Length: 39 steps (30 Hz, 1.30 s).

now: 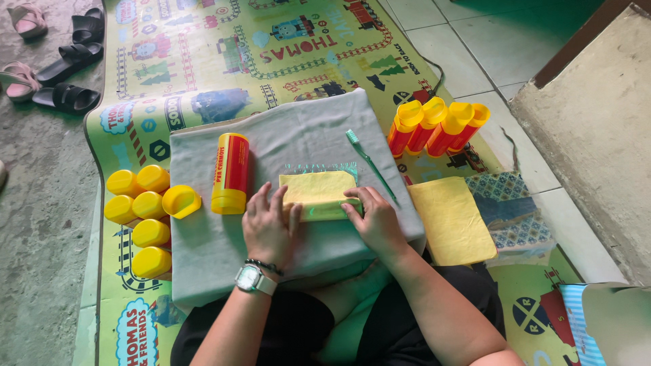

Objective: The person wraps a yellow rectangular sheet around a cylindrical container, folds the edges, and secures it with a yellow cap. They then place the wrapped item among other similar containers and repeat the wrapping process with another sheet.

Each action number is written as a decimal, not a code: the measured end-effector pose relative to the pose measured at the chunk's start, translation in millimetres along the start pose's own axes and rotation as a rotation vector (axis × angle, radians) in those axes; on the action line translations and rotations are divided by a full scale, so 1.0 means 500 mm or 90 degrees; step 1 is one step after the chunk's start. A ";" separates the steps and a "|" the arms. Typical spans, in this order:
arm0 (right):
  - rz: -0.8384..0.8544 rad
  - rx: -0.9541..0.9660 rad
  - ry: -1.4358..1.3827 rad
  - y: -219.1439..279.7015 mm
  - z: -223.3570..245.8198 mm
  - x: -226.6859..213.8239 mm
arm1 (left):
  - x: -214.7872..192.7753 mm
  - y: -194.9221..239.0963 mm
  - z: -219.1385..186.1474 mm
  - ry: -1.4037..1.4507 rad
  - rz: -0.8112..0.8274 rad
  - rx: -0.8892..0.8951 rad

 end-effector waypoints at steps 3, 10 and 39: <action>-0.010 0.006 -0.007 -0.006 -0.001 0.003 | -0.028 0.008 -0.044 0.002 -0.012 0.063; -0.034 -0.001 0.049 -0.016 -0.013 0.010 | 0.005 0.027 -0.057 -0.012 0.019 0.162; 0.037 -0.244 0.373 0.042 -0.042 0.048 | 0.017 0.047 -0.033 -0.023 -0.003 0.249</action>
Point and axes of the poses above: each hand's wrist, its own y-axis away from the middle knuckle, its own x-axis out of the palm, z = x × y, the point moved 1 cm from there along -y, towards the middle knuckle, and after that the axes turned 8 degrees about x, right-handed, at the moved point
